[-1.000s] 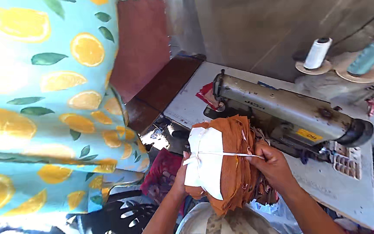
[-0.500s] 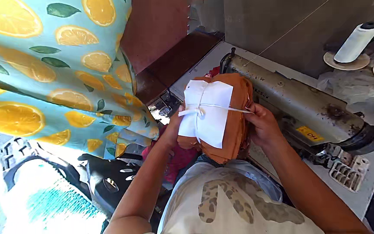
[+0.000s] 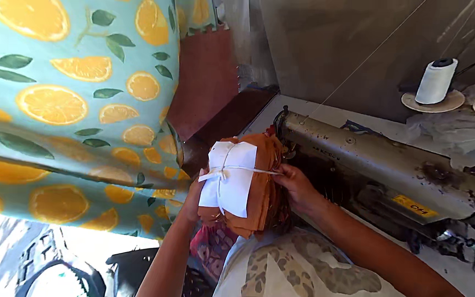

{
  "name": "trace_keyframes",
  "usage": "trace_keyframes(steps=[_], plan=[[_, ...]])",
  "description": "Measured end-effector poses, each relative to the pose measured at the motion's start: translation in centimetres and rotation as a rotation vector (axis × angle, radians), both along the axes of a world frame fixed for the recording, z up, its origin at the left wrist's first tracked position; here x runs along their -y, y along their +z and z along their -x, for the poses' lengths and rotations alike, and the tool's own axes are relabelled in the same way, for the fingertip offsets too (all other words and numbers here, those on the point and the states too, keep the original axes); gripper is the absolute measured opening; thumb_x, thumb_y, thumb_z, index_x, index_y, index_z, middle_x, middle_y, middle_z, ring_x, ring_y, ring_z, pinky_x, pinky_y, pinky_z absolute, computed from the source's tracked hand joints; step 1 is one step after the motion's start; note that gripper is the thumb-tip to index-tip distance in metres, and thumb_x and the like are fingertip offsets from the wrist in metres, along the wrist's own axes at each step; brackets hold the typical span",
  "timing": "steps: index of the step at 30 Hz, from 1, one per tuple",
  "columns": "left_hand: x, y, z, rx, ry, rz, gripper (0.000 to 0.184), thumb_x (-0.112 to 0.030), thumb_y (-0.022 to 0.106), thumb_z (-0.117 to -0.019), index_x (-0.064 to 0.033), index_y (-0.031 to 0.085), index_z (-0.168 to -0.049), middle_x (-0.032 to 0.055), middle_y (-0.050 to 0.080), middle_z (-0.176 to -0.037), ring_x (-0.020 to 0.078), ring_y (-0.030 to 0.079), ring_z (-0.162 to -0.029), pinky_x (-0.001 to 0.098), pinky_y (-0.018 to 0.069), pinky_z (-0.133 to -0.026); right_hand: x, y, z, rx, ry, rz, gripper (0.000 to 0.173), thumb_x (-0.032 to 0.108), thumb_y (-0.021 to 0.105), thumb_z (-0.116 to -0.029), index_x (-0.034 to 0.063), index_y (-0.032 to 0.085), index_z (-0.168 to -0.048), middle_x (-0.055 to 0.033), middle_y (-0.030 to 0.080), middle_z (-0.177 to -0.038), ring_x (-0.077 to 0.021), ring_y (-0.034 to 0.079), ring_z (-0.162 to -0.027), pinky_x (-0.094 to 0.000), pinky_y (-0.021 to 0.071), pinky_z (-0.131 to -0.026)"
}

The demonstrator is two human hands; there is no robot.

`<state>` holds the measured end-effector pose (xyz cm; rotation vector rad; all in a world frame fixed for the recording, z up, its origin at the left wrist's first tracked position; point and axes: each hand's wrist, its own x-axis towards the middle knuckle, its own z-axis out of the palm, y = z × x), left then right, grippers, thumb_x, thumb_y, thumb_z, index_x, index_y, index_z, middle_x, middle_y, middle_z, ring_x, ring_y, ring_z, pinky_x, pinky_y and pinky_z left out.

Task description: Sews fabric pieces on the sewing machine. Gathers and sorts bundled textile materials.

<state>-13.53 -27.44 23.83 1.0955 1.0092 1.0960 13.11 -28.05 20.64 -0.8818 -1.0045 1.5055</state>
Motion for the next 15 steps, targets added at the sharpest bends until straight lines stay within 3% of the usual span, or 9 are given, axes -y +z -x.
trace_keyframes(steps=[4,7,10,12,15], plan=[[-4.8,-1.1,2.2,-0.018,0.009,-0.026,0.053,-0.038,0.012,-0.1105,-0.0156,0.059,-0.118,-0.0076,0.075,-0.099,0.0007,0.071,-0.094,0.0218,0.0607,-0.084,-4.9,-0.9,2.9,-0.029,-0.019,0.002,0.023,0.002,0.058,-0.0972,0.0126,0.052,-0.078,0.0055,0.055,-0.072,-0.0035,0.055,-0.068,-0.0223,0.0496,-0.069],[-10.9,-2.1,4.9,-0.034,-0.039,-0.136,0.046,-0.040,0.023,-0.1105,-0.0184,0.062,-0.118,-0.0095,0.076,-0.102,-0.0010,0.070,-0.097,0.0204,0.0594,-0.087,-10.3,-2.3,5.8,-0.053,-0.059,-0.035,0.025,0.002,0.059,-0.0978,0.0121,0.051,-0.077,0.0052,0.054,-0.073,-0.0035,0.054,-0.069,-0.0221,0.0484,-0.069],[-18.8,-2.6,7.8,-0.121,-0.055,-0.170,0.045,-0.043,0.024,-0.1104,-0.0184,0.060,-0.120,-0.0123,0.074,-0.102,-0.0031,0.069,-0.096,0.0186,0.0588,-0.086,-17.0,-3.9,9.2,-0.096,-0.120,-0.035,0.024,0.003,0.059,-0.0983,0.0114,0.050,-0.077,0.0038,0.054,-0.074,-0.0045,0.055,-0.070,-0.0235,0.0491,-0.070],[-24.3,-3.1,10.0,-0.179,-0.020,-0.180,0.047,-0.039,0.021,-0.1103,-0.0158,0.060,-0.118,-0.0115,0.074,-0.099,-0.0029,0.069,-0.094,0.0192,0.0590,-0.085,-21.9,-4.7,11.6,-0.149,-0.162,-0.012,0.025,0.001,0.057,-0.0984,0.0109,0.050,-0.076,0.0021,0.056,-0.073,-0.0064,0.056,-0.070,-0.0255,0.0502,-0.071],[-30.7,-3.4,12.8,-0.400,0.049,-0.197,0.044,-0.027,0.020,-0.1107,-0.0054,0.055,-0.128,-0.0068,0.069,-0.102,-0.0030,0.066,-0.095,0.0199,0.0571,-0.087,-28.4,-6.1,14.6,-0.163,-0.192,0.012,0.018,0.001,0.053,-0.1011,0.0067,0.053,-0.084,-0.0027,0.063,-0.079,-0.0099,0.063,-0.077,-0.0302,0.0558,-0.077]])
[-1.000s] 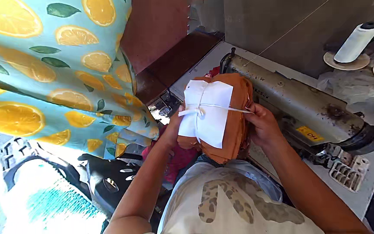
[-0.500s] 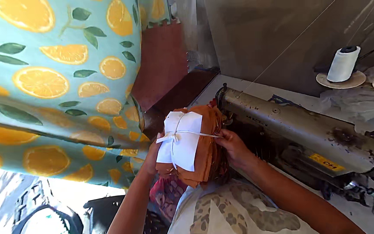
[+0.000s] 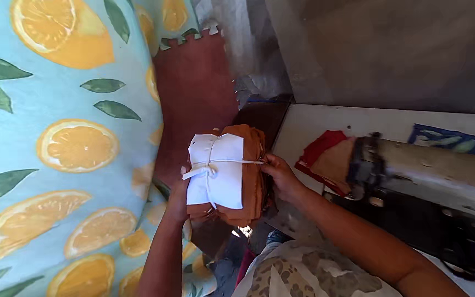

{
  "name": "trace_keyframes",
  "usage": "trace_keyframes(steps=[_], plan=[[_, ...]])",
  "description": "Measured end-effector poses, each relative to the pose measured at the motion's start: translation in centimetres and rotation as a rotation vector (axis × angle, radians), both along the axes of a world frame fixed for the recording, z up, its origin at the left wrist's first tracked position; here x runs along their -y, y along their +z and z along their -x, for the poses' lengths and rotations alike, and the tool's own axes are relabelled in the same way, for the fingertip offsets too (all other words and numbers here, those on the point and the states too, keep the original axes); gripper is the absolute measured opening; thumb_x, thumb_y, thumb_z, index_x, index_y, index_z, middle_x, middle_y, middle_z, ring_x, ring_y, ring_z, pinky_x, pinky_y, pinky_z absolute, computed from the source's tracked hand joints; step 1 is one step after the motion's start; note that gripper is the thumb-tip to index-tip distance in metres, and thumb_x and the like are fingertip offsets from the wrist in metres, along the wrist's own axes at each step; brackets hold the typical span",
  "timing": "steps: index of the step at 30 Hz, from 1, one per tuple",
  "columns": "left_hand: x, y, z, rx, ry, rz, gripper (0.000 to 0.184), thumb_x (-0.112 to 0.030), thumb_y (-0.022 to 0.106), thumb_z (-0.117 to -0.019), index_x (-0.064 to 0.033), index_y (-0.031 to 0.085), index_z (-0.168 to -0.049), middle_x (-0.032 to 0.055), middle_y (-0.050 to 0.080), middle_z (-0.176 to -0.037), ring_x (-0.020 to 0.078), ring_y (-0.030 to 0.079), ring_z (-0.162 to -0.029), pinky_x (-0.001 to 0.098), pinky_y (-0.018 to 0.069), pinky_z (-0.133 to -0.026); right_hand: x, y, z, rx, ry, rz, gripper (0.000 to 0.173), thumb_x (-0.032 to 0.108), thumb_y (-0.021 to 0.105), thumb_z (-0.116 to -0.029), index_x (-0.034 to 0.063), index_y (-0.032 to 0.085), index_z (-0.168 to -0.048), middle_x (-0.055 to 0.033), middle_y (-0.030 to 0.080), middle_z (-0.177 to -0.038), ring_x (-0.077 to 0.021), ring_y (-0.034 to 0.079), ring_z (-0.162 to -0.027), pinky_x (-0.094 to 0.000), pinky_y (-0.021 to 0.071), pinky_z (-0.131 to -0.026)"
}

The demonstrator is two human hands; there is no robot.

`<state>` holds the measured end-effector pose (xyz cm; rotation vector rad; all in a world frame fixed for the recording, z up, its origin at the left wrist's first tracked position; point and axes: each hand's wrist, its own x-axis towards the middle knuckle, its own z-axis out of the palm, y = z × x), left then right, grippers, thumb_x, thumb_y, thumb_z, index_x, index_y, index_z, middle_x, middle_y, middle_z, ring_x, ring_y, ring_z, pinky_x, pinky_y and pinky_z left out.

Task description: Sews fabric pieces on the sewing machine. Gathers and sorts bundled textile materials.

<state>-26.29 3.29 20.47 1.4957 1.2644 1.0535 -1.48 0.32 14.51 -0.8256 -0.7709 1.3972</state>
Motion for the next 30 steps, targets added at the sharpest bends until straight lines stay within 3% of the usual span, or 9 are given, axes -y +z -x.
trace_keyframes(steps=[4,8,12,14,16,19,22,26,30], plan=[[-5.3,-2.3,1.7,-0.173,-0.012,0.068,0.050,-0.030,0.033,-0.1103,0.0015,0.044,-0.147,0.0137,0.062,-0.128,0.0099,0.062,-0.112,0.0326,0.0516,-0.100,-5.1,-2.6,1.1,0.372,0.026,0.009,0.011,0.003,0.051,-0.1037,-0.0036,0.059,-0.104,-0.0124,0.063,-0.102,-0.0159,0.063,-0.098,-0.0351,0.0538,-0.091],[-7.8,-5.0,2.0,-0.152,-0.098,0.030,0.068,-0.049,0.035,-0.1053,-0.0068,0.034,-0.159,0.0161,0.056,-0.145,0.0163,0.058,-0.129,0.0400,0.0462,-0.110,-6.8,0.9,-0.6,0.864,-0.105,-0.064,0.029,0.000,0.058,-0.0957,-0.0031,0.061,-0.125,-0.0235,0.060,-0.128,-0.0314,0.061,-0.116,-0.0481,0.0536,-0.097],[-8.5,-6.4,1.2,-0.163,-0.172,-0.003,0.078,-0.054,0.049,-0.1000,-0.0117,0.029,-0.162,0.0148,0.055,-0.147,0.0187,0.056,-0.132,0.0434,0.0457,-0.112,-9.1,6.9,1.4,1.203,-0.228,-0.455,0.040,0.022,0.064,-0.0946,0.0044,0.066,-0.131,-0.0187,0.063,-0.125,-0.0363,0.056,-0.119,-0.0543,0.0483,-0.099],[-8.6,-6.4,0.7,-0.180,-0.202,-0.011,0.078,-0.054,0.053,-0.0990,-0.0122,0.031,-0.161,0.0147,0.053,-0.150,0.0193,0.055,-0.135,0.0436,0.0446,-0.113,-11.4,8.5,2.8,1.443,-0.081,-0.399,0.047,0.032,0.065,-0.0983,0.0105,0.063,-0.140,-0.0204,0.061,-0.129,-0.0411,0.055,-0.122,-0.0606,0.0468,-0.099],[-8.8,-5.9,0.8,-0.181,-0.208,-0.046,0.074,-0.052,0.052,-0.0999,-0.0107,0.035,-0.159,0.0152,0.057,-0.144,0.0196,0.059,-0.129,0.0439,0.0475,-0.110,-13.3,8.9,3.1,1.535,0.019,-0.330,0.037,0.028,0.065,-0.0998,0.0085,0.069,-0.130,-0.0217,0.061,-0.122,-0.0412,0.057,-0.114,-0.0602,0.0481,-0.094],[-9.2,-5.2,1.3,-0.018,-0.154,-0.217,0.078,-0.063,0.033,-0.1030,-0.0048,0.045,-0.153,0.0114,0.051,-0.153,0.0170,0.050,-0.139,0.0404,0.0415,-0.116,-14.0,8.8,2.4,1.524,0.085,-0.415,0.015,0.016,0.068,-0.0975,0.0029,0.070,-0.104,-0.0201,0.064,-0.102,-0.0383,0.064,-0.098,-0.0611,0.0506,-0.086],[-10.1,-2.7,0.5,0.038,-0.152,-0.385,0.087,-0.071,0.020,-0.1020,-0.0020,0.056,-0.142,0.0124,0.048,-0.155,0.0211,0.043,-0.145,0.0435,0.0374,-0.119,-14.0,9.1,2.6,1.401,0.152,-0.394,0.014,0.012,0.063,-0.0994,-0.0005,0.069,-0.101,-0.0177,0.064,-0.101,-0.0332,0.063,-0.100,-0.0577,0.0464,-0.091],[-11.3,-1.6,-1.4,-0.281,-0.270,-0.362,0.061,-0.046,0.064,-0.0948,-0.0111,0.057,-0.144,0.0125,0.041,-0.161,0.0293,0.034,-0.151,0.0550,0.0300,-0.121,-13.5,9.3,3.6,0.837,0.089,-0.184,0.012,0.009,0.056,-0.1042,-0.0008,0.062,-0.101,-0.0075,0.062,-0.089,-0.0119,0.059,-0.080,-0.0304,0.0509,-0.075],[-10.9,-2.2,-1.9,-0.344,-0.273,-0.376,0.071,-0.051,0.073,-0.0857,-0.0163,0.057,-0.146,0.0076,0.037,-0.164,0.0274,0.030,-0.153,0.0534,0.0276,-0.122,-13.9,10.4,3.9,0.521,0.053,-0.212,0.009,0.008,0.045,-0.1069,0.0068,0.052,-0.102,0.0009,0.057,-0.082,-0.0037,0.048,-0.063,-0.0192,0.0411,-0.058]])
